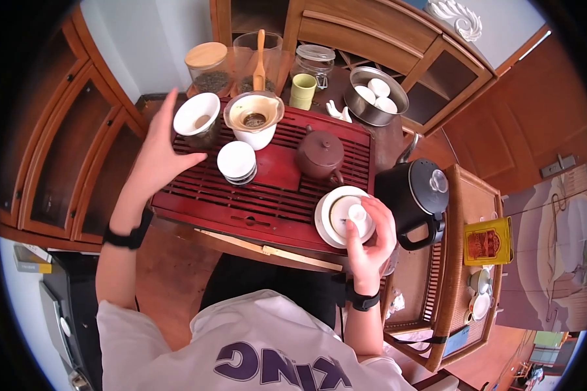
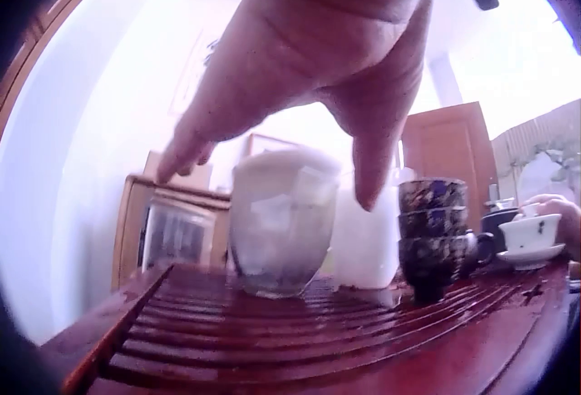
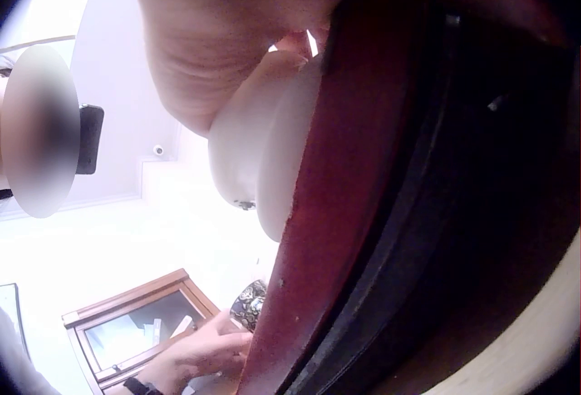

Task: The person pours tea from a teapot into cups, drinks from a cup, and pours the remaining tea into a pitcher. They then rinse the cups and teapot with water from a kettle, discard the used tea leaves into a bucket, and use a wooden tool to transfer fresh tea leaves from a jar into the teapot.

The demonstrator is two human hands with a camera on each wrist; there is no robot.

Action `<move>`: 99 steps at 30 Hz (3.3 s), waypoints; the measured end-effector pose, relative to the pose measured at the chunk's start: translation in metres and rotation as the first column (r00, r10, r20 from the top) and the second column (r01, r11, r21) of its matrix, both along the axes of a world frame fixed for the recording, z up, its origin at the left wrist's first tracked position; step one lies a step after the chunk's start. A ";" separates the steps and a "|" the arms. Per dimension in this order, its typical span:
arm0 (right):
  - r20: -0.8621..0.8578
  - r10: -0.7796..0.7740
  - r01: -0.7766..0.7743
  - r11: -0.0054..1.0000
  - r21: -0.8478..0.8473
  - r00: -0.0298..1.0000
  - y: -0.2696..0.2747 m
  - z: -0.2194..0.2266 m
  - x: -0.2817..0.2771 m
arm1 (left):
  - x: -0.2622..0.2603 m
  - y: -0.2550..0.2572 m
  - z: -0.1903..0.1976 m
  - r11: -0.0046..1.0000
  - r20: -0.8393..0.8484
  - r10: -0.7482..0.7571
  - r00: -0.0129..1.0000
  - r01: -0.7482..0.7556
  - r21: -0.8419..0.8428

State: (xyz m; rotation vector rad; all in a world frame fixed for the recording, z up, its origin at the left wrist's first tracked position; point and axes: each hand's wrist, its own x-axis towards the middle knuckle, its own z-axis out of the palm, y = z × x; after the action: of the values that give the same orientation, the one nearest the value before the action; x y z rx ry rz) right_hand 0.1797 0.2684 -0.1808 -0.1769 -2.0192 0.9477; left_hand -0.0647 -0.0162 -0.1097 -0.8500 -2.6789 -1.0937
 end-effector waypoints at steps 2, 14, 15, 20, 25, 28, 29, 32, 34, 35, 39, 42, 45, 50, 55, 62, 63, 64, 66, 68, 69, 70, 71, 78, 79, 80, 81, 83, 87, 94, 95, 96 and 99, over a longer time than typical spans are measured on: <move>-0.012 0.003 -0.003 1.000 0.013 1.000 0.002 -0.002 -0.002 | 0.035 -0.001 0.014 0.994 -0.079 0.051 0.996 -0.043 0.096; 0.069 0.056 -0.062 0.995 0.078 0.996 0.011 0.010 -0.003 | 0.175 0.113 -0.067 0.854 -0.155 -0.375 0.914 0.405 0.325; 0.101 0.056 -0.063 0.996 0.067 0.993 0.013 0.013 -0.002 | 0.174 0.119 -0.069 0.852 -0.155 -0.371 0.916 0.402 0.336; 0.104 0.058 -0.059 0.998 0.003 0.993 0.012 0.021 -0.004 | 0.171 0.144 -0.077 0.812 -0.114 -0.406 0.907 0.415 0.410; 0.138 0.126 -0.128 0.992 0.001 0.982 0.010 0.023 -0.002 | 0.164 0.152 -0.079 0.803 -0.072 -0.412 0.908 0.399 0.442; 0.173 0.134 -0.142 0.989 0.031 0.976 0.013 0.029 -0.002 | 0.163 0.153 -0.081 0.796 -0.049 -0.398 0.916 0.372 0.477; 0.195 0.137 -0.151 0.987 0.058 0.971 0.013 0.030 -0.002 | 0.163 0.153 -0.082 0.790 -0.026 -0.391 0.920 0.350 0.504; 0.206 0.120 -0.141 0.986 0.092 0.971 0.016 0.033 -0.004 | 0.164 0.153 -0.081 0.806 -0.005 -0.392 0.920 0.346 0.480; 0.218 0.102 -0.136 0.980 0.144 0.971 0.019 0.035 -0.005 | 0.164 0.154 -0.081 0.818 0.002 -0.387 0.922 0.342 0.463; 0.221 0.102 -0.136 0.980 0.145 0.970 0.020 0.034 -0.005 | 0.164 0.154 -0.081 0.820 0.008 -0.381 0.924 0.334 0.465; 0.210 0.089 -0.130 0.974 0.188 0.974 0.024 0.035 -0.005 | 0.164 0.155 -0.083 0.811 0.003 -0.357 0.934 0.308 0.496; 0.185 0.073 -0.112 0.971 0.211 0.980 0.030 0.036 -0.005 | 0.164 0.156 -0.084 0.793 0.008 -0.371 0.929 0.313 0.523; 0.170 0.068 -0.102 0.974 0.200 0.983 0.034 0.039 -0.004 | 0.163 0.153 -0.085 0.797 0.028 -0.389 0.921 0.321 0.512; 0.149 -0.002 -0.018 0.991 0.132 0.989 0.036 0.040 -0.005 | 0.162 0.151 -0.085 0.793 0.058 -0.408 0.911 0.322 0.518; 0.082 -0.046 0.048 0.998 -0.027 0.996 0.031 0.033 -0.006 | 0.162 0.148 -0.085 0.796 0.122 -0.430 0.895 0.311 0.520; 0.164 0.193 -0.215 0.967 0.133 0.967 0.011 0.035 -0.009 | 0.159 0.148 -0.090 0.736 0.051 -0.454 0.890 0.342 0.584; 0.168 0.186 -0.210 0.967 0.141 0.968 0.012 0.035 -0.009 | 0.158 0.147 -0.089 0.737 0.066 -0.469 0.881 0.349 0.579; 0.171 0.180 -0.206 0.967 0.149 0.969 0.013 0.035 -0.009 | 0.158 0.146 -0.089 0.737 0.082 -0.484 0.871 0.355 0.575; 0.184 0.158 -0.189 0.968 0.166 0.970 0.015 0.035 -0.008 | 0.159 0.146 -0.088 0.741 0.081 -0.479 0.874 0.353 0.572; 0.196 0.136 -0.172 0.968 0.183 0.971 0.017 0.034 -0.007 | 0.159 0.146 -0.087 0.744 0.080 -0.475 0.876 0.351 0.568; 0.198 0.123 -0.162 0.967 0.196 0.973 0.019 0.034 -0.006 | 0.158 0.146 -0.087 0.743 0.081 -0.479 0.874 0.354 0.568; 0.200 0.110 -0.152 0.966 0.209 0.974 0.020 0.034 -0.006 | 0.158 0.147 -0.086 0.742 0.083 -0.482 0.872 0.356 0.568; 0.200 0.109 -0.152 0.966 0.209 0.974 0.021 0.035 -0.006 | 0.158 0.146 -0.086 0.742 0.083 -0.483 0.872 0.357 0.568; 0.168 0.056 -0.097 0.965 0.243 0.984 0.035 0.038 -0.003 | 0.159 0.146 -0.087 0.775 0.119 -0.459 0.880 0.332 0.537; 0.168 0.056 -0.097 0.965 0.243 0.984 0.038 0.040 -0.002 | 0.160 0.147 -0.088 0.768 0.122 -0.461 0.879 0.326 0.551; 0.170 0.041 -0.083 0.966 0.244 0.985 0.039 0.041 -0.001 | 0.160 0.147 -0.089 0.768 0.122 -0.461 0.879 0.326 0.551; 0.172 0.027 -0.069 0.967 0.245 0.985 0.041 0.042 -0.001 | 0.160 0.147 -0.089 0.769 0.131 -0.460 0.878 0.320 0.553; 0.164 0.004 -0.046 0.966 0.255 0.986 0.041 0.041 0.000 | 0.159 0.147 -0.089 0.770 0.139 -0.458 0.878 0.314 0.555; 0.132 -0.047 0.031 0.992 0.122 0.990 0.039 0.032 -0.001 | 0.159 0.147 -0.089 0.771 0.110 -0.450 0.886 0.323 0.548; 0.134 0.118 -0.137 0.979 0.148 0.984 0.010 0.036 -0.002 | 0.158 0.147 -0.086 0.785 0.093 -0.429 0.898 0.321 0.530; 0.137 0.137 -0.159 0.974 0.162 0.981 0.007 0.035 -0.003 | 0.158 0.146 -0.086 0.785 0.092 -0.431 0.898 0.322 0.529; 0.144 0.150 -0.171 0.975 0.144 0.978 0.005 0.033 -0.004 | 0.158 0.146 -0.086 0.792 0.100 -0.426 0.899 0.317 0.522; 0.152 0.163 -0.185 0.972 0.142 0.975 0.005 0.032 -0.005 | 0.158 0.145 -0.085 0.798 0.112 -0.423 0.899 0.312 0.515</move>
State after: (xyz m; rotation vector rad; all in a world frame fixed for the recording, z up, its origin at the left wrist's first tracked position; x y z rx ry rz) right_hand 0.1750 0.2734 -0.1487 0.0213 -2.2574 0.9011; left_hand 0.0937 0.1292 -0.1945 -1.2305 -2.2443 -1.9545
